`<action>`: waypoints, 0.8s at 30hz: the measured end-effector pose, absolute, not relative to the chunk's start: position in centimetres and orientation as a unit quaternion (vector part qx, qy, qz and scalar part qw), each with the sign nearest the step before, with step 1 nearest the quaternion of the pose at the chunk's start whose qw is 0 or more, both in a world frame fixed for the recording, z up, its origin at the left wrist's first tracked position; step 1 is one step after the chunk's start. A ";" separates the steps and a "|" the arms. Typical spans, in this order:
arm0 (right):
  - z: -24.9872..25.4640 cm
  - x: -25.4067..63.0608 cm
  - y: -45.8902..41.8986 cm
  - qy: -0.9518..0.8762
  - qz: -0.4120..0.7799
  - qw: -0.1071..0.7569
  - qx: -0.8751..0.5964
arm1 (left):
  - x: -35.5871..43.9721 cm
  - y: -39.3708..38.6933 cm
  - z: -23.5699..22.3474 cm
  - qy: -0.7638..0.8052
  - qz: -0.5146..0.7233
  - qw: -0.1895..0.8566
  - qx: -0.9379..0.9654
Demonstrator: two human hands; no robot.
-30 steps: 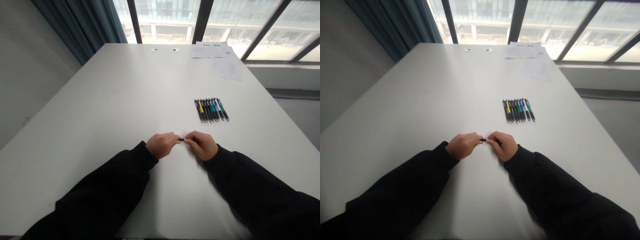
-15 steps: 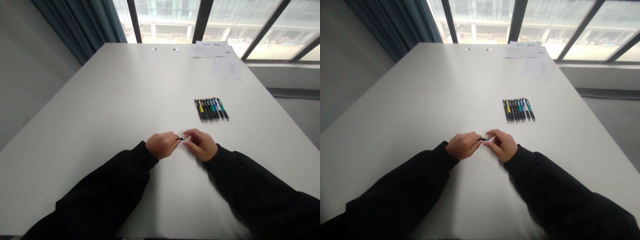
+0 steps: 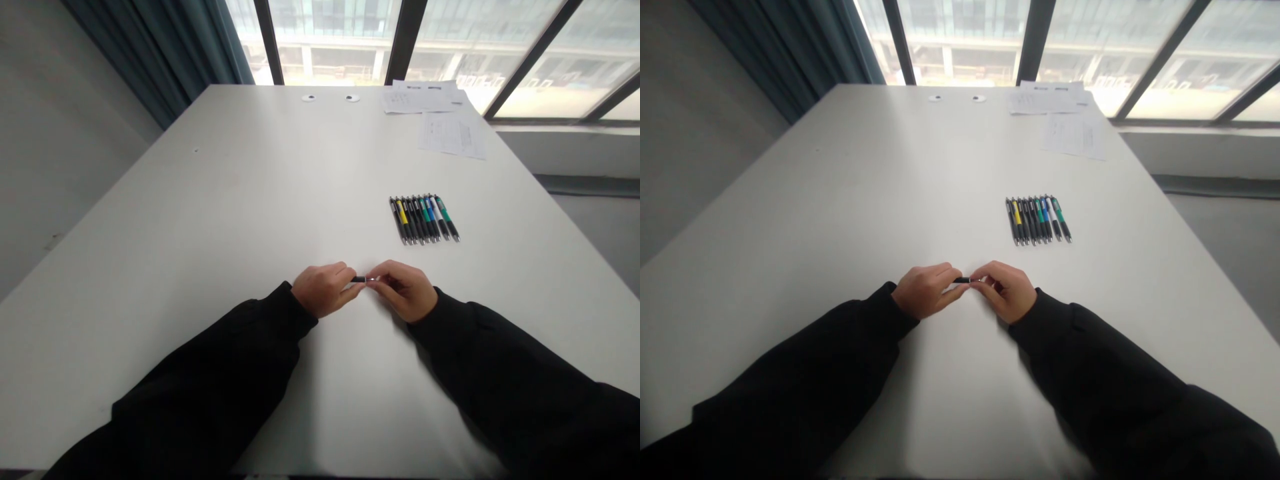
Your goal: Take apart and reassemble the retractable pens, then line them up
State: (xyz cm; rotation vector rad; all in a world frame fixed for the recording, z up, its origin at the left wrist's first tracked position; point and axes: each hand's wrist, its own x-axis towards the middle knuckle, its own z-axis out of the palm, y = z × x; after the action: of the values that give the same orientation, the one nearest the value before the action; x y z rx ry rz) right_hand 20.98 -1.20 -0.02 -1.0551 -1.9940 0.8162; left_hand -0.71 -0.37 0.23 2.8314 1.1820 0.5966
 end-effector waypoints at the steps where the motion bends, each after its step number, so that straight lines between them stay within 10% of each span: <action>1: 0.1 21.0 -1.2 -0.779 0.312 0.369 -0.400 | -0.7 -0.4 0.2 0.382 0.189 0.007 0.905; 24: 0.4 21.1 -1.6 -0.781 0.324 0.357 -0.397 | -0.7 -0.4 0.7 0.342 0.198 -0.039 0.918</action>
State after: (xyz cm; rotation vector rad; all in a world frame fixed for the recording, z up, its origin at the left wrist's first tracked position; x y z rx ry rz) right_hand 21.07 -1.55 0.39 -1.0253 -2.0155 0.8352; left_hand -0.71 -0.36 0.65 2.9583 1.1012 0.6385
